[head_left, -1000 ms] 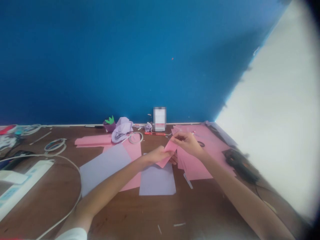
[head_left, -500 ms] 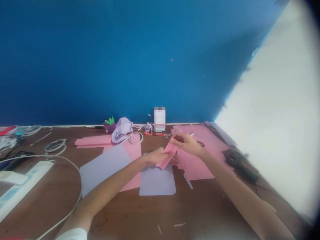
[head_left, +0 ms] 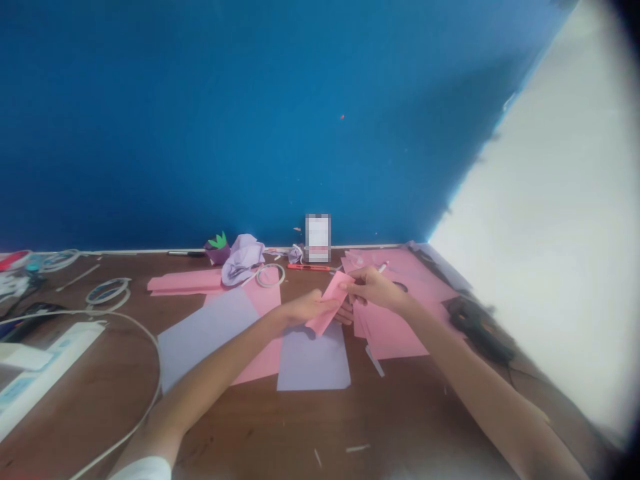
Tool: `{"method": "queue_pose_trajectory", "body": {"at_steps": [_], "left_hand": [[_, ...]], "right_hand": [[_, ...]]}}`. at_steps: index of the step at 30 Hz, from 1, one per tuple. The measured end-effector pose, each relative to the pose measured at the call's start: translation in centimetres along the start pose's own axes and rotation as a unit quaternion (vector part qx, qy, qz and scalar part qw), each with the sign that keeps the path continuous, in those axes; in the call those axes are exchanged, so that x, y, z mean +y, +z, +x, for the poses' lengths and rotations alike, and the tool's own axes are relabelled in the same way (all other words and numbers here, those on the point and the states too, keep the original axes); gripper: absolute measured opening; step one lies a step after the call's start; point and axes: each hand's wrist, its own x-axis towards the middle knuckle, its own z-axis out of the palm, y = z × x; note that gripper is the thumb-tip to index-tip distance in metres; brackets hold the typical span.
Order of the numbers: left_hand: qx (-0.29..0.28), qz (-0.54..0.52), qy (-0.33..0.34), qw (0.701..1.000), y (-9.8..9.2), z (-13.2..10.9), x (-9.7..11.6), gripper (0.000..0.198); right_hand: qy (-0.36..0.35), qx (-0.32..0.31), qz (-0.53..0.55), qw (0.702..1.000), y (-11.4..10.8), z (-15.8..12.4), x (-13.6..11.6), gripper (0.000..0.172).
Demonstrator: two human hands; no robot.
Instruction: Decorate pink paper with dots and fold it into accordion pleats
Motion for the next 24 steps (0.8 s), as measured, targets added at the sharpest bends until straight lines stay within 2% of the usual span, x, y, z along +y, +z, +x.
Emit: {"method": "queue_pose_trajectory", "body": {"at_steps": [2, 6, 13, 17, 21, 24], "left_hand": [[0.009, 0.001, 0.001, 1.000, -0.1, -0.1, 0.0, 0.051], [0.027, -0.002, -0.006, 1.000, 0.0, -0.2, 0.1, 0.055], [0.001, -0.037, 0.005, 0.999, 0.1, -0.2, -0.3, 0.058], [0.010, -0.049, 0.028, 0.998, -0.3, 0.4, -1.0, 0.056], [0.015, -0.050, 0.038, 0.998, -0.7, 0.5, -0.9, 0.056], [0.003, -0.020, 0.024, 1.000, -1.0, 0.2, -0.4, 0.056]], "right_hand": [[0.007, -0.037, 0.045, 0.998, -0.2, 0.0, 0.0, 0.046], [0.014, -0.018, 0.068, 0.997, -0.2, 0.1, 0.4, 0.049], [0.031, -0.051, 0.082, 0.995, -0.7, 0.2, 0.8, 0.049], [0.044, -0.020, 0.146, 0.988, 0.0, 0.3, 1.2, 0.050], [0.036, 0.004, 0.161, 0.986, 0.9, 0.6, 1.5, 0.052], [0.030, 0.061, 0.167, 0.984, 0.6, 0.6, 1.1, 0.052]]}}
